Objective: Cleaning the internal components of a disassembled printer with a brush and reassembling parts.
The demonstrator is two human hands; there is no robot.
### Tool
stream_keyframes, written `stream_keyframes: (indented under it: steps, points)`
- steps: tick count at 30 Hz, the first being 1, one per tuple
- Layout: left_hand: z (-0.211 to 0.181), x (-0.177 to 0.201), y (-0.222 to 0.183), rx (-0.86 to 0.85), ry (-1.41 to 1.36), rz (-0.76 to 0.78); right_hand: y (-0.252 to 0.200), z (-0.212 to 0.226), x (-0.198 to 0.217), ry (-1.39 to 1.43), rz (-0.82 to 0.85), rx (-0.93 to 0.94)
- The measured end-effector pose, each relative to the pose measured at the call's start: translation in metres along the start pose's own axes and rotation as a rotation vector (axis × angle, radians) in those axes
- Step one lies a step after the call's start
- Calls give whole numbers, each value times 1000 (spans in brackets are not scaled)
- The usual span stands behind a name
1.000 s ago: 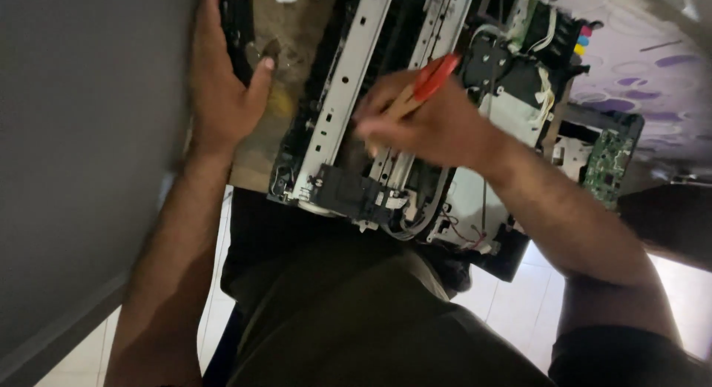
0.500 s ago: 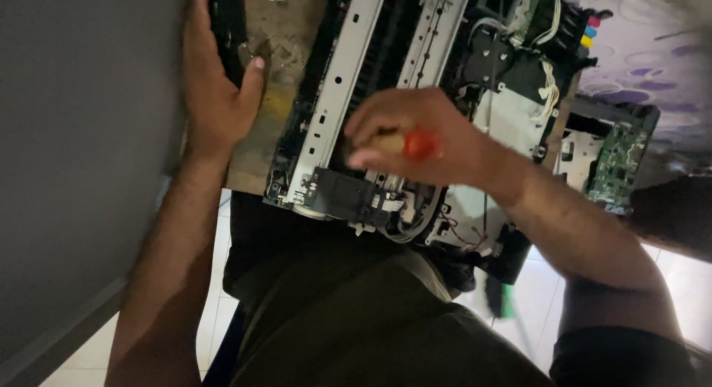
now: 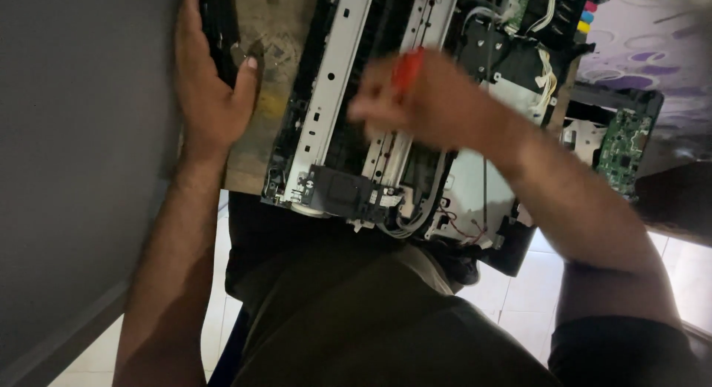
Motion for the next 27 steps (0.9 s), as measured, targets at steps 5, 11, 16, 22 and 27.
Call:
stream_keyframes:
  steps: [5,11,16,22,27]
  points:
    - [-3,3,6,3,11,-29,-1,-12,27,-417,-215,91]
    - [0,-1,1,-34,7,8,-2,8,-8,-40,86,3]
    - [1,3,5,-6,65,-19,-17,-12,44,-258,-281,136]
    - [-2,1,3,-67,54,-21,-43,5,6,332,-81,161]
    - [-7,3,6,-9,23,-5,-42,-14,5,152,-107,0]
Point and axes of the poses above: each hand's wrist, its own y-axis towards the middle knuckle, its own x-axis out of the back of the hand, z = x × y, the point moved 7 cm from there along y, towards the middle knuckle, and after that the axes turned 2 degrees about -y, right-handed, at the moved point
